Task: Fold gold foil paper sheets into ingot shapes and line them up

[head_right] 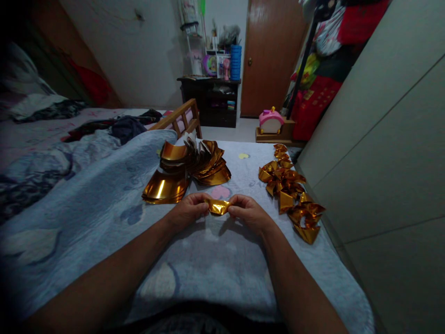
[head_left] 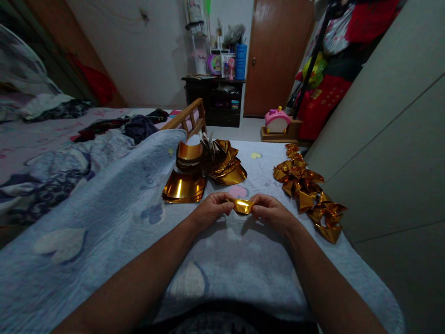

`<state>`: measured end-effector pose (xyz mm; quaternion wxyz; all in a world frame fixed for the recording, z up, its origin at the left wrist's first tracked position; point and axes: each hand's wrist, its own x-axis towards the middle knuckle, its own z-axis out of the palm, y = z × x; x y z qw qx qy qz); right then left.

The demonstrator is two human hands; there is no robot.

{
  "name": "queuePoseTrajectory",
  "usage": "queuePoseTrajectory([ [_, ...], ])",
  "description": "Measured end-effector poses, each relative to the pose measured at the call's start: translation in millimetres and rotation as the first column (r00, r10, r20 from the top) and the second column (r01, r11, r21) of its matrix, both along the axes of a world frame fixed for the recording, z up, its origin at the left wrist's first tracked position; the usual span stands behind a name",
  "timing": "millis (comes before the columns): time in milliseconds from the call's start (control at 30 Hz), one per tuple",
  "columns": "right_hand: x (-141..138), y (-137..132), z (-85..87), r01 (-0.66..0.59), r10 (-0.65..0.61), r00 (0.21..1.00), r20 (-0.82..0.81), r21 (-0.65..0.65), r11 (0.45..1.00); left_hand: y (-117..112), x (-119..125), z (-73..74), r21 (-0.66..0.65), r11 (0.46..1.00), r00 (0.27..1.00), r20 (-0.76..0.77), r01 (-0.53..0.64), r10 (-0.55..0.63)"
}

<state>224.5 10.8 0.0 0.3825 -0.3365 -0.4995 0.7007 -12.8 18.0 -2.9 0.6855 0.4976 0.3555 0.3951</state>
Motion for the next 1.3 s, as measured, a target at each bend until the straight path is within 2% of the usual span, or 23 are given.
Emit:
queuePoseTrajectory([
  [233, -3, -1, 0.6, -0.013, 0.013, 1.0, 0.021, 0.006, 1.0, 0, 3, -3.7, -0.002, 1.0, 0.999, 0.032, 0.001, -0.001],
  [467, -2, -2, 1.0, -0.026, 0.026, 1.0, -0.007, 0.0, 1.0, 0, 7, -0.5, -0.12, 0.993, 0.976, 0.215, -0.001, 0.027],
  [700, -3, -4, 0.6, -0.112, 0.109, 0.991, -0.083, -0.027, 0.993, -4, 7, 3.5, -0.253, 0.965, 0.95, 0.312, 0.068, 0.015],
  [967, -4, -3, 2.0, -0.09, 0.088, 0.994, -0.066, -0.024, 0.996, -3, 9, 5.1, -0.202, 0.978, 0.945, 0.327, 0.055, 0.015],
  [1133, -5, -3, 3.5, -0.027, 0.026, 0.998, -0.051, -0.015, 1.0, -2, 10, 3.9, -0.178, 0.983, 0.95, 0.31, 0.037, 0.021],
  [1300, -5, -3, 5.4, -0.049, 0.049, 0.998, -0.032, 0.004, 0.999, -1, 9, 0.3, -0.16, 0.987, 0.954, 0.298, 0.027, 0.022],
])
